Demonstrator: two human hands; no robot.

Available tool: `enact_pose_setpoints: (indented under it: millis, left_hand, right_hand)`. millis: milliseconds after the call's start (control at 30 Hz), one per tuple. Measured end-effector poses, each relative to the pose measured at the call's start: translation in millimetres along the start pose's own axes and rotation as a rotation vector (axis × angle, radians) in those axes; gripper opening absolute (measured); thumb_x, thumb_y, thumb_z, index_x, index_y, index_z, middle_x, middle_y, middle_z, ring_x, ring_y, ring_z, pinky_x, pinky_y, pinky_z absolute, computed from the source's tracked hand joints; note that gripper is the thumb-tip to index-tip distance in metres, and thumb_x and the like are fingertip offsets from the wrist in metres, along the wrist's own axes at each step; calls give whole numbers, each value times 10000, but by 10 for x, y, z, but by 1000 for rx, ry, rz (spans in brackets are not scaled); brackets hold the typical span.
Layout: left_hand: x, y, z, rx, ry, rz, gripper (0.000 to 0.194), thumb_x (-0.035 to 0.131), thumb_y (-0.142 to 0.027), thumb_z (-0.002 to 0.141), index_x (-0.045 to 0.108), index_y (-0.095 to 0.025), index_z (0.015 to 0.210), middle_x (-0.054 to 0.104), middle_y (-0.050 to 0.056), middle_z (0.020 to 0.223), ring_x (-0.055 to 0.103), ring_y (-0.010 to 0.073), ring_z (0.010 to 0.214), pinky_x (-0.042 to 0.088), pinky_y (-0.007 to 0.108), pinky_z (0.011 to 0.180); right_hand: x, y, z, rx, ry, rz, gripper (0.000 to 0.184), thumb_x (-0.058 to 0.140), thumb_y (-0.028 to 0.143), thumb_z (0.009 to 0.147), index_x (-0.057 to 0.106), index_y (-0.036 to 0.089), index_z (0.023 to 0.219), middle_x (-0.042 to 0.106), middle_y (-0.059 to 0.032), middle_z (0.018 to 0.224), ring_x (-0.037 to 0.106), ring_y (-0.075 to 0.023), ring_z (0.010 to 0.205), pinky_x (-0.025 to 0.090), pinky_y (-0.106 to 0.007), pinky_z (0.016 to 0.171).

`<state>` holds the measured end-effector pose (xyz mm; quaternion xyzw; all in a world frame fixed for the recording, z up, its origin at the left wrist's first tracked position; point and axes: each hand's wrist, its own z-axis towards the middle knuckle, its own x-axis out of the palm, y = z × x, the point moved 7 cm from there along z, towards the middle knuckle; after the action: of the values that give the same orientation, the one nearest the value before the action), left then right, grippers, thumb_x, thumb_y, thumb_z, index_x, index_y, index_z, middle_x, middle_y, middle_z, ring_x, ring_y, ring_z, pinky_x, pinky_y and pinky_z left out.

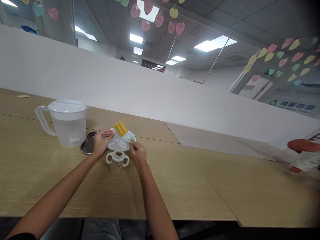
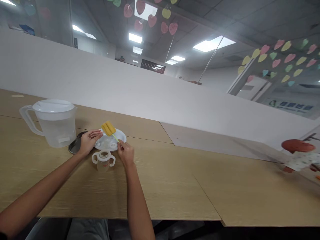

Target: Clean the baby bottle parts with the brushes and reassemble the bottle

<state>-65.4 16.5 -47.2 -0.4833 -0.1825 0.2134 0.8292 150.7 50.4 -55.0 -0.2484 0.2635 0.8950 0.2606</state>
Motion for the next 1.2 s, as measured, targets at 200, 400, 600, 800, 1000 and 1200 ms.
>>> enact_pose_setpoints:
  millis: [200, 400, 600, 800, 1000, 1200]
  left_hand:
    - [52, 61, -72, 33, 46, 25, 420, 733, -451, 689, 687, -108, 927, 724, 136, 969, 687, 217, 890, 536, 381, 891]
    - [59, 137, -57, -8, 81, -1, 462, 673, -495, 741, 690, -102, 984, 733, 129, 935, 694, 208, 823, 540, 367, 862]
    - [43, 6, -115, 84, 81, 253, 366, 577, -460, 817, 684, -142, 964, 732, 92, 965, 682, 197, 906, 525, 304, 835]
    - [1, -63, -135, 117, -30, 256, 315, 612, -422, 794, 682, -144, 925, 733, 83, 914, 696, 191, 847, 539, 294, 794]
    - [18, -75, -112, 117, -57, 82, 328, 675, -411, 735, 680, -127, 897, 728, 101, 897, 697, 192, 822, 555, 328, 834]
    - [-20, -170, -99, 84, -111, 9, 325, 698, -385, 714, 649, -132, 911, 720, 105, 922, 699, 183, 844, 563, 322, 840]
  right_hand:
    - [21, -15, -41, -9, 1, 34, 357, 438, 336, 945, 729, 150, 1035, 704, -71, 736, 619, -144, 659, 458, -227, 657]
    - [6, 5, -55, -55, -17, 39, 350, 434, 327, 944, 725, 163, 1049, 707, -78, 759, 620, -138, 665, 465, -222, 659]
    - [-12, 9, -64, -84, -39, -26, 345, 446, 333, 939, 734, 166, 1030, 673, -62, 667, 587, -132, 595, 427, -217, 590]
    - [-31, 72, -65, -105, -80, -26, 344, 438, 345, 950, 725, 185, 1052, 659, -49, 660, 567, -110, 575, 407, -202, 565]
    - [-38, 40, -55, -63, -109, -84, 335, 444, 336, 952, 724, 189, 1065, 665, -52, 677, 556, -100, 574, 386, -195, 562]
    - [-10, -86, -34, 53, -70, -154, 308, 469, 304, 931, 722, 197, 1071, 658, -52, 691, 554, -106, 598, 382, -188, 564]
